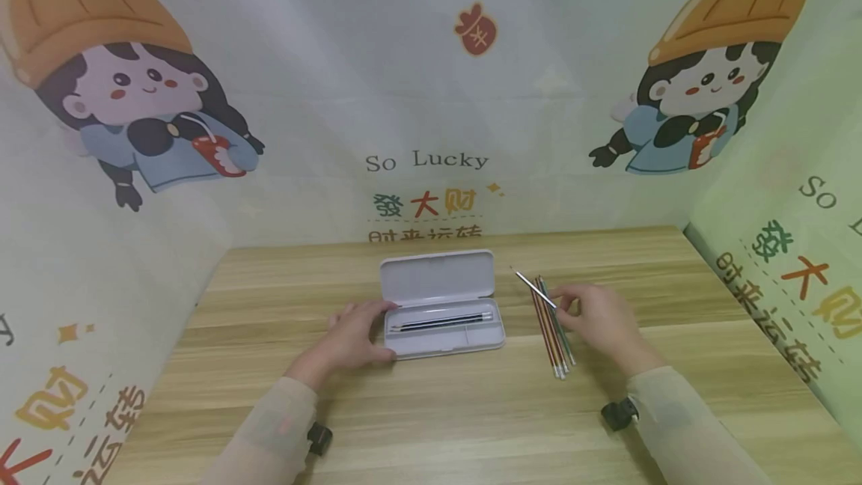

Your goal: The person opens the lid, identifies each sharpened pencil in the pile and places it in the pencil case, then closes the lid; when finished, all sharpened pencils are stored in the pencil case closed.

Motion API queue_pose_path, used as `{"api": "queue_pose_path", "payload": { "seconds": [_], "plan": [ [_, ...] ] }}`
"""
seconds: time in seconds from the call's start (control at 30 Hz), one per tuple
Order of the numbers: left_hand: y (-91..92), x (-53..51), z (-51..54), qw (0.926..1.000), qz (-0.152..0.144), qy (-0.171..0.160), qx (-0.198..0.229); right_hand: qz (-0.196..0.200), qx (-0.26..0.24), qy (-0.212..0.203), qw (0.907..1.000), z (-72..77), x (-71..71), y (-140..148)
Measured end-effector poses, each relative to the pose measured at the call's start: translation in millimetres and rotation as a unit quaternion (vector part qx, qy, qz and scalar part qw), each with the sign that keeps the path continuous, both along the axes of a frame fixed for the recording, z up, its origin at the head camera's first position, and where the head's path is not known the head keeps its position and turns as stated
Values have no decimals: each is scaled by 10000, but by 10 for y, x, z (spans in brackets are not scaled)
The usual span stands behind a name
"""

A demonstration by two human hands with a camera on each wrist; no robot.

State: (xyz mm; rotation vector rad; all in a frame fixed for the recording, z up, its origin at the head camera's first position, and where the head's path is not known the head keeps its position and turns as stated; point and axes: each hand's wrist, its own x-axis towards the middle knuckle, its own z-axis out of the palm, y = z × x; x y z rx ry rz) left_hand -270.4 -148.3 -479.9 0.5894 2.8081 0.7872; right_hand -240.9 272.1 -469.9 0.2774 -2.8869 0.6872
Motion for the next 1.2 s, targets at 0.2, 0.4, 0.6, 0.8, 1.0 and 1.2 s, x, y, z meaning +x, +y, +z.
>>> {"api": "queue_pose_path", "payload": {
  "seconds": [0.2, 0.4, 0.6, 0.8, 1.0, 1.2],
  "plan": [
    [3, 10, 9, 10000, 39, -30, 51, 232, -317, 73, 9992, 7, -19, -66],
    [22, 7, 11, 10000, 20, -16, 90, 712, -449, 583, 9947, -8, -47, -156],
    [10, -5, -9, 10000, 6, -27, 91, 1499, -342, 1130, 9816, -60, -79, -291],
    [4, -4, -29, 10000, 19, 2, 63, 1993, -298, 996, 9744, -82, -127, -426],
    [7, -11, -26, 10000, 1, 71, 63, 2081, -178, 873, 9740, -73, -167, -537],
    [0, -6, -27, 9999, 9, 97, 52, 2362, -69, 958, 9669, -94, -221, -664]
  ]
}}
